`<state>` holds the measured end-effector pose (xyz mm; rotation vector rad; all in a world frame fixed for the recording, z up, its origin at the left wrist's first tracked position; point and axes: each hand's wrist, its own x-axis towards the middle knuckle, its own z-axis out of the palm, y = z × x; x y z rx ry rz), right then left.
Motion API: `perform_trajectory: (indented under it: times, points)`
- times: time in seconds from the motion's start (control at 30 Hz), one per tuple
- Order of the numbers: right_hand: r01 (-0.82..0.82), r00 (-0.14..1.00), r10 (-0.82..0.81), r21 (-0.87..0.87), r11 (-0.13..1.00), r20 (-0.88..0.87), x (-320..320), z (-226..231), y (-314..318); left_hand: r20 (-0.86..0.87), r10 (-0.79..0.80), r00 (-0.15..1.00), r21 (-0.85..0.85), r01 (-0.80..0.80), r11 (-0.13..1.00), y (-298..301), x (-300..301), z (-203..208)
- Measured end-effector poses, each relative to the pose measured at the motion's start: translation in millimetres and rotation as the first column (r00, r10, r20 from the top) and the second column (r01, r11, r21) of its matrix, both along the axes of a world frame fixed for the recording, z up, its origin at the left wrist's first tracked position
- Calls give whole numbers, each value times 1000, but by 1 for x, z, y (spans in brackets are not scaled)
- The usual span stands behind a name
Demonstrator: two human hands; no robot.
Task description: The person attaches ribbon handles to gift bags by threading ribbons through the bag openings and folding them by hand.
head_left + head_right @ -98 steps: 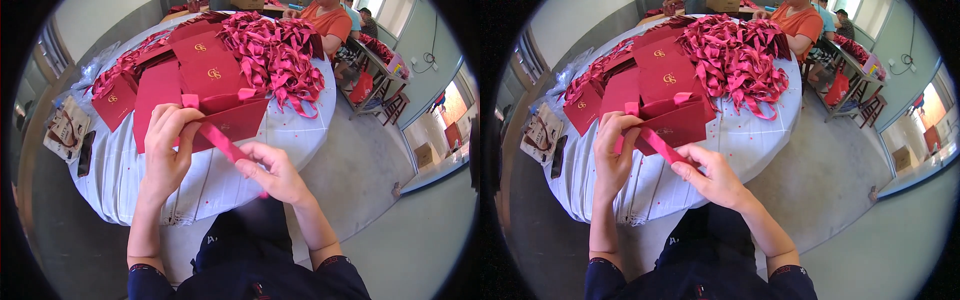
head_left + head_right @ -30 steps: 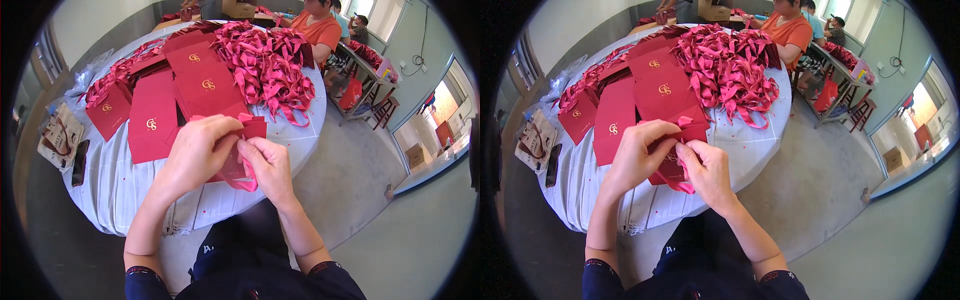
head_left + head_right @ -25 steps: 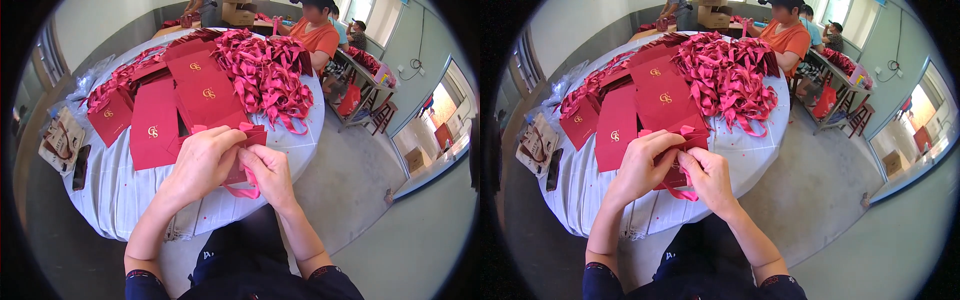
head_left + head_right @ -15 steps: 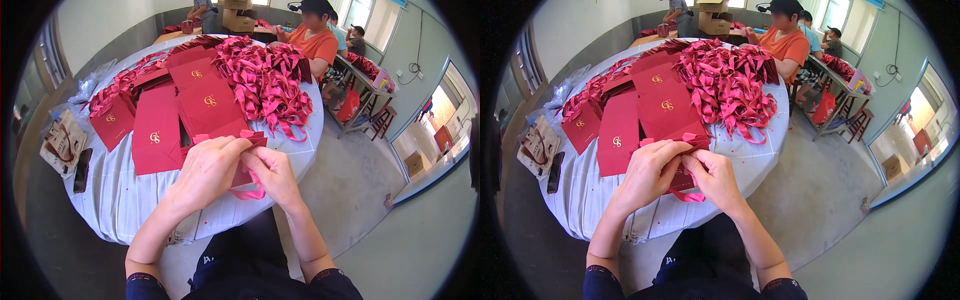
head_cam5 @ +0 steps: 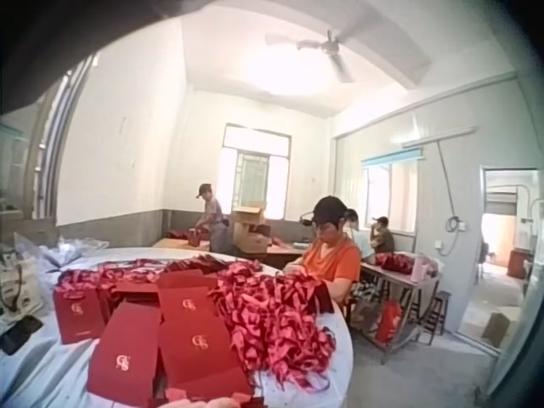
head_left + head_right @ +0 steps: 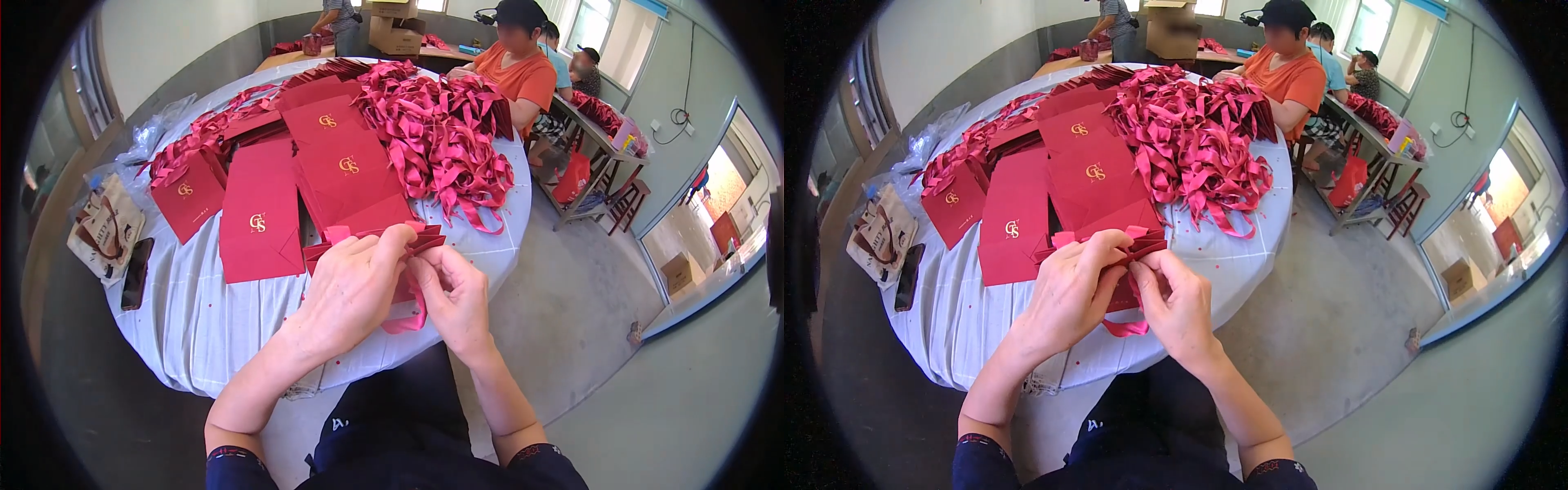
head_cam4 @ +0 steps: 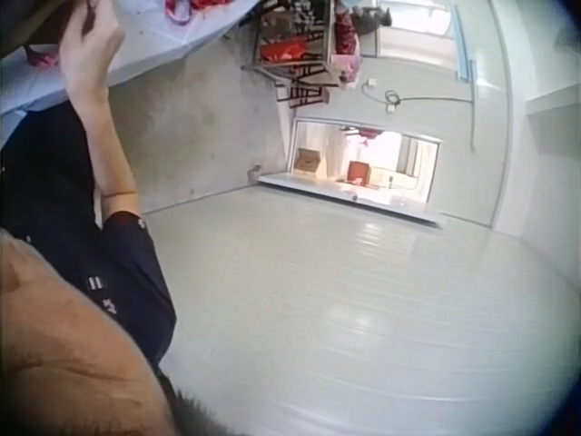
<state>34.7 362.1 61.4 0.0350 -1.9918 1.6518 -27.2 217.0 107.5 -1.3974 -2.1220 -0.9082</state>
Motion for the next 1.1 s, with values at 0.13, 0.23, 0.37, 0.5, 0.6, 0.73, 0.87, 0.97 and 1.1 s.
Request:
perform_trajectory:
  times: [0.13, 0.23, 0.37, 0.5, 0.6, 0.73, 0.87, 0.97, 1.1]
  points:
    - [252, 964, -206, 347, 903, -165, 9, 22, -5, -1, 17, 1000, 11, -17, 1000, -3, 2, -2]
    - [298, 942, -159, 518, 802, -296, 4, 37, 11, -24, 31, 999, 50, -30, 998, -2, 2, -3]
    - [152, 960, 71, 718, 679, -271, -18, 60, 31, -51, 45, 998, 76, -41, 996, 0, 0, -8]
    - [-138, 979, 197, 893, 428, 57, -35, 88, 42, -79, 79, 994, 76, -73, 994, 2, -3, -11]
    - [-539, 842, 143, 803, 254, 520, -56, 114, 41, -131, 90, 987, 75, -81, 994, 2, 2, -10]
    - [-692, 703, 274, 540, 479, 657, -65, 114, 49, -97, 82, 992, 93, -73, 993, 5, 3, -15]
    - [-668, 727, 337, 499, 552, 599, -70, 92, 55, -153, 64, 986, 97, -49, 994, 6, 1, -15]
    - [-460, 874, 318, 414, 785, 367, -59, 78, 51, -141, 38, 989, 73, -28, 997, 4, 0, -11]
    - [-329, 929, 258, 274, 904, 265, -56, 100, 49, -108, 45, 993, 66, -38, 997, 4, -1, -8]
